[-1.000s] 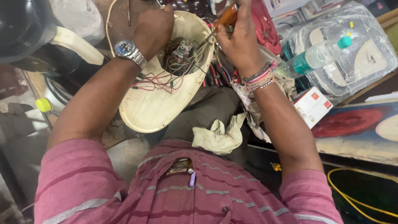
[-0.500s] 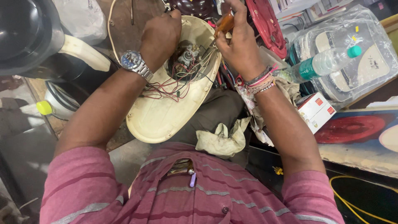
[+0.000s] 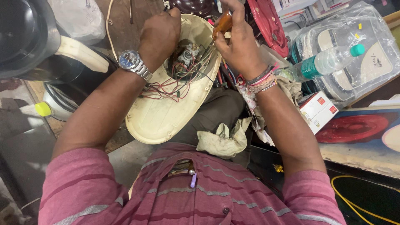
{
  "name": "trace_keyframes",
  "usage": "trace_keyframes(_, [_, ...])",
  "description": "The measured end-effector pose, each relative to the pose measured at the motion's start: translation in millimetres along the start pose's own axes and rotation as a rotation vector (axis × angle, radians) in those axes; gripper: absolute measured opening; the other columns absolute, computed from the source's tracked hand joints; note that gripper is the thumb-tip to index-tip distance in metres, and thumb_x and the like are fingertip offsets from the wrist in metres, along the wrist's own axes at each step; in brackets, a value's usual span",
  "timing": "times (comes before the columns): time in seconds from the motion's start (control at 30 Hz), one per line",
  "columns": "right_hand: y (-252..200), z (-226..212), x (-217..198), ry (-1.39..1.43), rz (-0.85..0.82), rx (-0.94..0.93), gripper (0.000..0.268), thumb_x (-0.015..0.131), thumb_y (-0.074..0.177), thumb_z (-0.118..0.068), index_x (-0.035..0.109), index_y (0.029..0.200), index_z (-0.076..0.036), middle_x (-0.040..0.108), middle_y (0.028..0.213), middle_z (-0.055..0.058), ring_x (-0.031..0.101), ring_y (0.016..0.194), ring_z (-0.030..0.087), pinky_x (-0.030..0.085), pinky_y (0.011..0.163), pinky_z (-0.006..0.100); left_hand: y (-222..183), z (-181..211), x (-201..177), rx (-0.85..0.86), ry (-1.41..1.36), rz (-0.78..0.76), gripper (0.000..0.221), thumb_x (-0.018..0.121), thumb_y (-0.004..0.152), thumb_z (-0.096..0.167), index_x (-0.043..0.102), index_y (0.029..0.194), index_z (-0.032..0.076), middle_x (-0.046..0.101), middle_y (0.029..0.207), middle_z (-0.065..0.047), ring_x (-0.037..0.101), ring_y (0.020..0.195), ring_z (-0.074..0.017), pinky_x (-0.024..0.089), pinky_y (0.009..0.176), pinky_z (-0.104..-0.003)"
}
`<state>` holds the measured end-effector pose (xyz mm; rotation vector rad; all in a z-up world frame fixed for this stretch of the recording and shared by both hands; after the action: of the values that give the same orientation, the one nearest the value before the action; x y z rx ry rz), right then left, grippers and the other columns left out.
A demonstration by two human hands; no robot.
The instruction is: The person disassembles a blender, removes the base cover, and uses a screwdriver to adjust internal components and wiring. They then reassemble the blender base and place it back on the workbench.
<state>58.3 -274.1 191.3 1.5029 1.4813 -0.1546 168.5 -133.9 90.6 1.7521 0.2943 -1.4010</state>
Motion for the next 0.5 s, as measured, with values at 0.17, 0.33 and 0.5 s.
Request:
trace_keyframes(0.17, [3.1,-11.5,-1.3,0.012,-0.105,-0.014,0.066,0.068,0.100,0.010,0.031,0.150,-0.012,0.068,0.109,0.011,0.073,0.100,0.027,0.060,0.088,0.037,-0.8,1.0,-3.9,0.009,-0.005,0.004,0.014,0.066,0.088,0.006,0.057,0.099,0.005,0.070,0.083,-0.014,0.072,0.073,-0.0289,0.058,0.057,-0.038])
trace_keyframes(0.33, [1.8,-15.8,1.1,-0.063,-0.134,0.019,0.065,0.072,0.097,0.007,0.038,0.149,-0.013,0.068,0.110,0.010,0.074,0.099,0.026,0.060,0.082,0.036,-2.0,1.7,-7.2,0.031,-0.011,0.038,0.014,0.066,0.088,0.007,0.057,0.099,0.005,0.070,0.080,-0.014,0.072,0.070,-0.0293,0.058,0.057,-0.039])
trace_keyframes(0.5, [8.9,-21.8,-0.7,0.053,-0.217,-0.059,0.052,0.066,0.098,0.009,0.040,0.138,-0.010,0.068,0.117,0.010,0.074,0.111,0.025,0.061,0.092,0.034,-0.7,1.2,-6.9,0.024,0.023,0.040,0.012,0.065,0.089,0.007,0.057,0.097,0.005,0.070,0.080,-0.015,0.072,0.066,-0.0297,0.057,0.054,-0.039])
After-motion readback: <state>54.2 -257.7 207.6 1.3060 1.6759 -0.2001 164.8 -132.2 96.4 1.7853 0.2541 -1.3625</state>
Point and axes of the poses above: each hand's wrist, its own y-axis towards the middle knuckle, its own x-axis out of the palm, z = x × y, the point moved 9 cm from there along y, towards the middle knuckle
